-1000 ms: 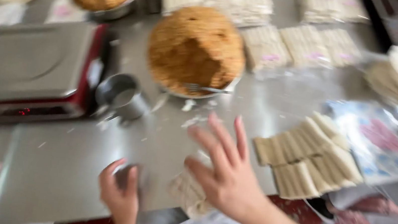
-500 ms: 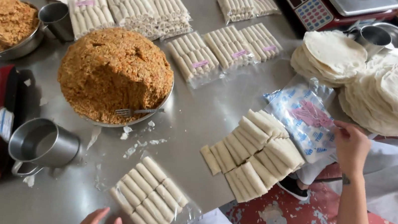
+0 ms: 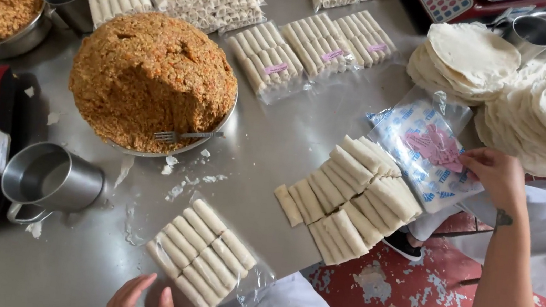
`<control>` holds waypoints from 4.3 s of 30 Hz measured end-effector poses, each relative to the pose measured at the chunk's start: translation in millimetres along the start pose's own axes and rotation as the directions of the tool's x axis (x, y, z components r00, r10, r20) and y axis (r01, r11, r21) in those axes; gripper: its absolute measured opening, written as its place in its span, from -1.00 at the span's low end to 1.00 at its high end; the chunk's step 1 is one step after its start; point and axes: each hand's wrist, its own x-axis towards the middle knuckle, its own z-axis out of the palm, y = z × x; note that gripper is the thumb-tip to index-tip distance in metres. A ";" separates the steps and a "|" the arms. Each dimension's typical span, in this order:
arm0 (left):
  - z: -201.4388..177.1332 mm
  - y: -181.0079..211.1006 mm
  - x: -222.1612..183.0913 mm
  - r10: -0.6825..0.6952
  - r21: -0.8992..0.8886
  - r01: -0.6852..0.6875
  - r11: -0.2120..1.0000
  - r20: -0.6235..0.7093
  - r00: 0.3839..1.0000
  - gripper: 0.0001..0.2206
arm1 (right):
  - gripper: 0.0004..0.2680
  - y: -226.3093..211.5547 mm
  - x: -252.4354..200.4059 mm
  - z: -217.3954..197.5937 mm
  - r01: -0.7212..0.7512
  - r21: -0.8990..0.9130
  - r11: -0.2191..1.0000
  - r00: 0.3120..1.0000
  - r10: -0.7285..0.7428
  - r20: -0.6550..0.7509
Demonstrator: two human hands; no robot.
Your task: Packaging pre-rolled food items into plastic bags on a stainless steel production table.
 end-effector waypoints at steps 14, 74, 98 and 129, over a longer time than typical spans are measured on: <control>-7.9 -48.3 -31.6 0.095 -0.019 -0.095 0.995 0.003 0.995 -0.72 | -0.74 28.9 1.9 11.3 0.084 -0.165 0.983 0.991 -0.099 -0.085; -1.8 125.7 -65.9 0.266 -0.081 0.911 -0.405 0.943 0.202 -0.84 | -0.92 -182.4 -341.2 121.2 0.471 0.761 0.447 0.364 -0.884 0.294; -32.7 154.4 -7.0 0.181 -0.614 0.054 0.787 0.314 0.932 -0.89 | -0.93 -143.6 -338.2 138.8 0.021 0.536 0.844 0.779 -0.349 0.520; 11.8 59.7 -132.2 -0.078 -0.585 0.273 0.764 0.336 0.939 -0.89 | -0.57 -139.3 -316.4 210.7 0.976 0.097 0.196 0.152 -0.925 0.348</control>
